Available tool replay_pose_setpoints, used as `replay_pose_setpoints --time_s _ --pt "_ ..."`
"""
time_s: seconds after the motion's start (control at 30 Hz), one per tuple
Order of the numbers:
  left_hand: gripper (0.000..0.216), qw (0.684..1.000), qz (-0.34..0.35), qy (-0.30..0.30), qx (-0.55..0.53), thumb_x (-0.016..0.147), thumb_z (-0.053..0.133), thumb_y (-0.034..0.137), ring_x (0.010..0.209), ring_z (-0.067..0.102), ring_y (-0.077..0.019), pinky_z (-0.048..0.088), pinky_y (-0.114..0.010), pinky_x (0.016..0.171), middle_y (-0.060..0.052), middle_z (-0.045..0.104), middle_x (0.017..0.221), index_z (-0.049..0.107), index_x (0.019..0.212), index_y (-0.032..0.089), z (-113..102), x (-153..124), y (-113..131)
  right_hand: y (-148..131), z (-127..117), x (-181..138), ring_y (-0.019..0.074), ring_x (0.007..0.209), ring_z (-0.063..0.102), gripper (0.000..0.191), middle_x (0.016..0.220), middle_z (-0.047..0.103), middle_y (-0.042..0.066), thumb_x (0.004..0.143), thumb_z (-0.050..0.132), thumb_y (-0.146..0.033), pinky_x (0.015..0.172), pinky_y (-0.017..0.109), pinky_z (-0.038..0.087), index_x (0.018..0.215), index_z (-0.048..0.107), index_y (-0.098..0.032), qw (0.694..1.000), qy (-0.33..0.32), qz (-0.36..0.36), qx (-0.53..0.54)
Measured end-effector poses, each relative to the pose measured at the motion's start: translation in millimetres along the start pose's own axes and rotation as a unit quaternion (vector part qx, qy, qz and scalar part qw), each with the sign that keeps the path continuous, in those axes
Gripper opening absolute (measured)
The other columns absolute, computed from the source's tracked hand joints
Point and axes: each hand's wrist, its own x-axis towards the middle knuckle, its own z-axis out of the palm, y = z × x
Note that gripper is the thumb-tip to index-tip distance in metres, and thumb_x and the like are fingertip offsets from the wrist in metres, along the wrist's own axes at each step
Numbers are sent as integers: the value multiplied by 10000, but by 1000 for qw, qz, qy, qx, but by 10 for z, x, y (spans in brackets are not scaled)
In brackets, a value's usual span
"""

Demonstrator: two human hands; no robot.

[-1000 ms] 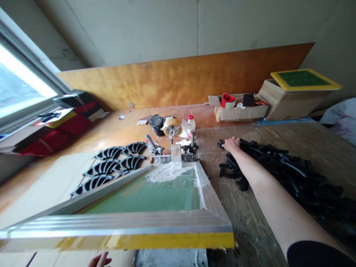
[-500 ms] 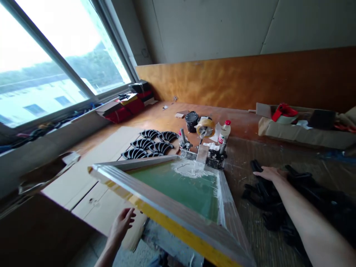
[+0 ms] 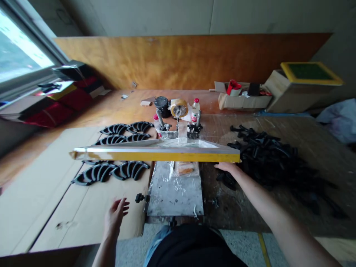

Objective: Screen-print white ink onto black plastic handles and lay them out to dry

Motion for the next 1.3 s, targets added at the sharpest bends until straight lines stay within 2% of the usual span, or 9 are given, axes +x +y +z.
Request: replay_pose_setpoints --time_s 0.13,0.27,0.33,0.5,0.57,0.8,1.0,1.2,1.3 --pt "546 1000 6 -27 5 580 692 601 676 646 -198 523 -305 563 -64 688 778 616 892 160 -6 88 -1 -58 162 -302 259 998 637 313 1019 717 116 801 630 -476 913 356 407 754 750 -191 999 3 14 39" --pt "536 999 23 -37 3 596 682 591 677 643 -195 521 -305 562 -65 686 796 622 902 156 3 173 86 45 187 -410 257 925 655 295 967 716 125 797 616 -443 829 333 450 728 725 -177 972 74 95 202" --pt "533 999 27 -42 -4 597 683 587 680 641 -189 519 -297 564 -60 684 801 624 906 157 14 212 137 56 165 -454 262 943 654 278 978 722 99 755 650 -440 860 356 455 858 725 -193 927 135 112 332" --pt "526 998 27 -55 -18 593 693 577 683 638 -180 519 -286 571 -49 681 800 622 908 162 76 270 245 -209 6 -605 219 991 631 425 1038 710 32 619 772 -417 911 349 457 982 663 -224 724 239 54 645" --pt "515 997 33 -62 -19 605 690 574 685 638 -180 516 -284 572 -51 681 802 624 904 161 109 269 293 -389 -95 -648 212 994 621 391 1010 707 19 606 794 -394 924 342 446 933 668 -220 690 229 35 686" --pt "474 994 63 -82 -24 661 674 569 665 623 -167 496 -268 569 -60 676 793 617 879 153 262 198 525 -1081 -280 -500 226 862 635 345 887 708 27 575 799 -343 863 383 475 860 660 -208 744 169 4 647" --pt "507 992 77 -97 -20 679 657 614 667 629 -168 494 -267 574 -69 684 799 620 877 149 353 134 613 -1651 -126 -302 228 1035 640 434 992 729 18 534 822 -259 983 401 447 935 659 -230 658 59 -77 746" --pt "541 991 78 -106 -8 691 648 641 679 650 -178 505 -274 586 -74 699 801 637 916 149 315 115 530 -1699 -1 -205 193 853 647 304 865 725 4 576 821 -314 877 360 480 826 698 -194 720 34 -77 689" --pt "550 992 72 -104 -6 683 656 643 673 649 -180 510 -279 582 -82 703 802 639 917 146 290 131 485 -1579 24 -189 188 855 646 322 880 721 0 592 812 -318 844 332 483 861 682 -198 715 29 -85 693"
